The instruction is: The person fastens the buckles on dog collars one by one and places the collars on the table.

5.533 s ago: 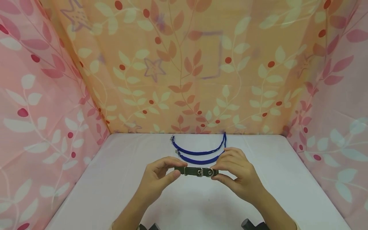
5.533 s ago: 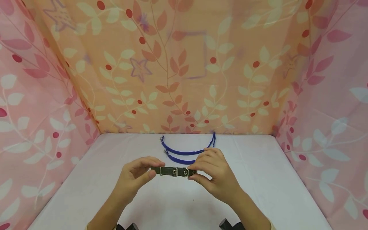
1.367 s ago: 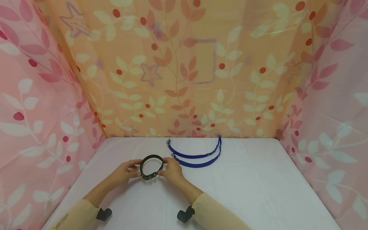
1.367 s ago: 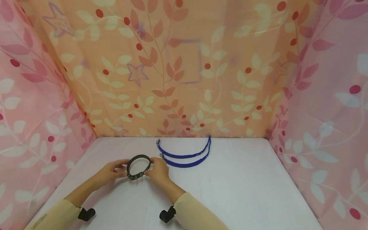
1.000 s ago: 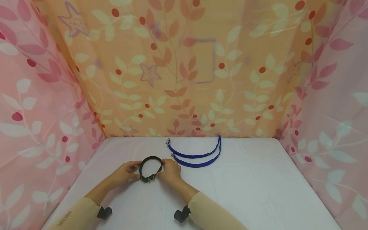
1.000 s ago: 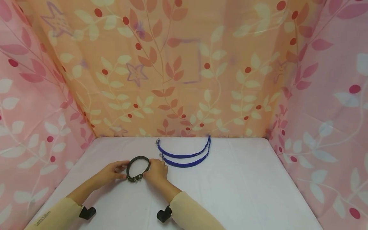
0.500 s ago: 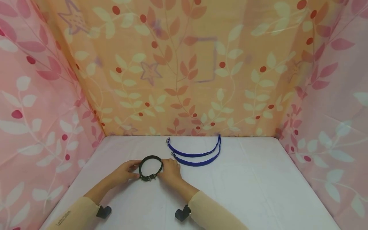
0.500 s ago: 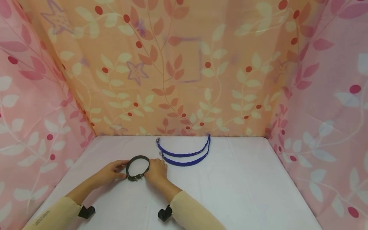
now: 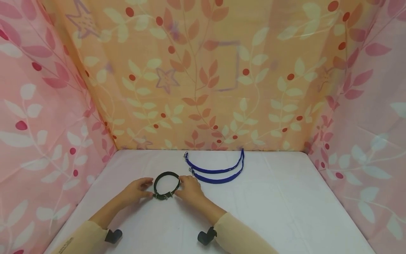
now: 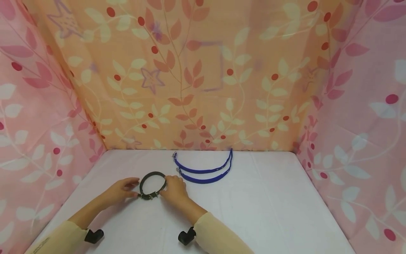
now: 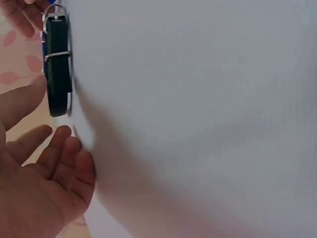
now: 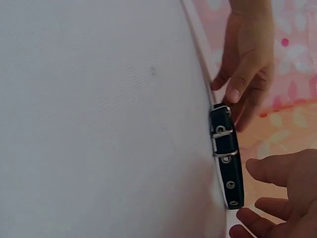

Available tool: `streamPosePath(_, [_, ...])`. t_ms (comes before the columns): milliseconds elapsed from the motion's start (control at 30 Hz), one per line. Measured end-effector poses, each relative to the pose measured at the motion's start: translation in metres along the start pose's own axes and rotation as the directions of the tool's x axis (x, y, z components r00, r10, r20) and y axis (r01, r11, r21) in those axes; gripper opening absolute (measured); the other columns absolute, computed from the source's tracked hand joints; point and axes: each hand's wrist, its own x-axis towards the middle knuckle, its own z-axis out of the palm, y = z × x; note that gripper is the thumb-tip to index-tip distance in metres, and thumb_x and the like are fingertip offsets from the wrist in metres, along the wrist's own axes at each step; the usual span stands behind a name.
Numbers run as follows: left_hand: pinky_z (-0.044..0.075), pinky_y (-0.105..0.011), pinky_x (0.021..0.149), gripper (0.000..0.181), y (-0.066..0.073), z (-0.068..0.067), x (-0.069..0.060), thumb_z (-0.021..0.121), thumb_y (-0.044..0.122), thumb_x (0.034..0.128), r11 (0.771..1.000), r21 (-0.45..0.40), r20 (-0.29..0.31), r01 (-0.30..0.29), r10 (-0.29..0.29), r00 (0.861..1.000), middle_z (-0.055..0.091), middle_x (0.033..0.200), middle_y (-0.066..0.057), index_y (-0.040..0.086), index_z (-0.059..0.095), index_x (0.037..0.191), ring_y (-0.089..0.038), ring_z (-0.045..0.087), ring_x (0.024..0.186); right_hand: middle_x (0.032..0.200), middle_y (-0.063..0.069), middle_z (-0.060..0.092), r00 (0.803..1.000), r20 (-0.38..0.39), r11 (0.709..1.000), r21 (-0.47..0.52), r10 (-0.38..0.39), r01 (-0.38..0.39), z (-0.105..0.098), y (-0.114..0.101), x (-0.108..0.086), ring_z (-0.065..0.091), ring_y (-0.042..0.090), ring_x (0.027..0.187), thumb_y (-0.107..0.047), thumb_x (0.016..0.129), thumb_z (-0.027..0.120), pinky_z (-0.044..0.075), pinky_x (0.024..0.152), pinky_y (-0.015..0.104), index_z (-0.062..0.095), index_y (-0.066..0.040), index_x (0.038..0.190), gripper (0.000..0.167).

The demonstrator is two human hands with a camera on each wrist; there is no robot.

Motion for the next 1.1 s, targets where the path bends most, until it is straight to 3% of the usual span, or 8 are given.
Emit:
streamPosePath(167, [0.049, -0.055, 0.101, 0.052, 0.007, -0.002, -0.003, 0.073, 0.019, 0.0953, 0.998, 0.046, -0.04, -0.038, 0.04, 0.998, 0.065, 0.132, -0.022, -0.004, 0.057, 0.138, -0.039, 0.059, 0.12, 0.121, 0.01, 0.07, 0.999, 0.03, 0.995, 0.1, -0.024, 0.021, -0.013, 0.004, -0.006, 0.063, 0.028, 0.115, -0.024, 0.087, 0.08, 0.051, 0.099, 0.046, 0.063, -0.006, 0.135, 0.054])
streamPosePath(367, [0.05, -0.053, 0.098, 0.049, 0.019, 0.0, -0.001, 0.072, 0.02, 0.0966, 0.993, 0.106, -0.094, -0.053, 0.063, 0.994, 0.067, 0.13, -0.018, -0.002, 0.057, 0.138, -0.036, 0.062, 0.117, 0.124, 0.008, 0.07, 0.997, 0.048, 0.992, 0.117, -0.056, 0.05, -0.03, 0.008, -0.015, 0.061, 0.027, 0.12, -0.024, 0.091, 0.076, 0.051, 0.103, 0.046, 0.063, -0.008, 0.136, 0.049])
streamPosePath(600, [0.052, -0.053, 0.097, 0.049, 0.046, 0.008, 0.006, 0.073, 0.021, 0.0956, 0.993, 0.094, -0.143, -0.071, 0.084, 0.986, 0.067, 0.131, -0.017, 0.002, 0.058, 0.138, -0.036, 0.062, 0.119, 0.126, 0.008, 0.069, 0.995, 0.034, 0.99, 0.111, -0.095, 0.091, -0.055, 0.017, -0.025, 0.06, 0.028, 0.123, -0.023, 0.095, 0.072, 0.05, 0.105, 0.047, 0.064, -0.007, 0.134, 0.043])
streamPosePath(900, [0.048, -0.055, 0.103, 0.048, 0.088, 0.042, 0.026, 0.073, 0.018, 0.0959, 0.993, 0.038, -0.158, -0.109, 0.113, 0.981, 0.067, 0.13, -0.016, 0.003, 0.059, 0.139, -0.034, 0.061, 0.119, 0.13, 0.002, 0.067, 0.999, -0.02, 0.996, 0.078, -0.049, 0.05, -0.081, 0.039, -0.042, 0.06, 0.022, 0.124, -0.028, 0.097, 0.072, 0.053, 0.103, 0.042, 0.066, -0.014, 0.135, 0.041])
streamPosePath(1100, [0.053, -0.048, 0.097, 0.049, 0.106, 0.062, 0.032, 0.073, 0.031, 0.096, 0.997, 0.026, -0.152, -0.077, 0.08, 0.985, 0.068, 0.128, -0.009, 0.01, 0.061, 0.138, -0.028, 0.063, 0.116, 0.13, 0.0, 0.067, 0.999, -0.046, 0.996, 0.083, -0.022, 0.026, -0.087, 0.051, -0.051, 0.059, 0.022, 0.125, -0.029, 0.097, 0.072, 0.051, 0.106, 0.042, 0.066, -0.013, 0.134, 0.041])
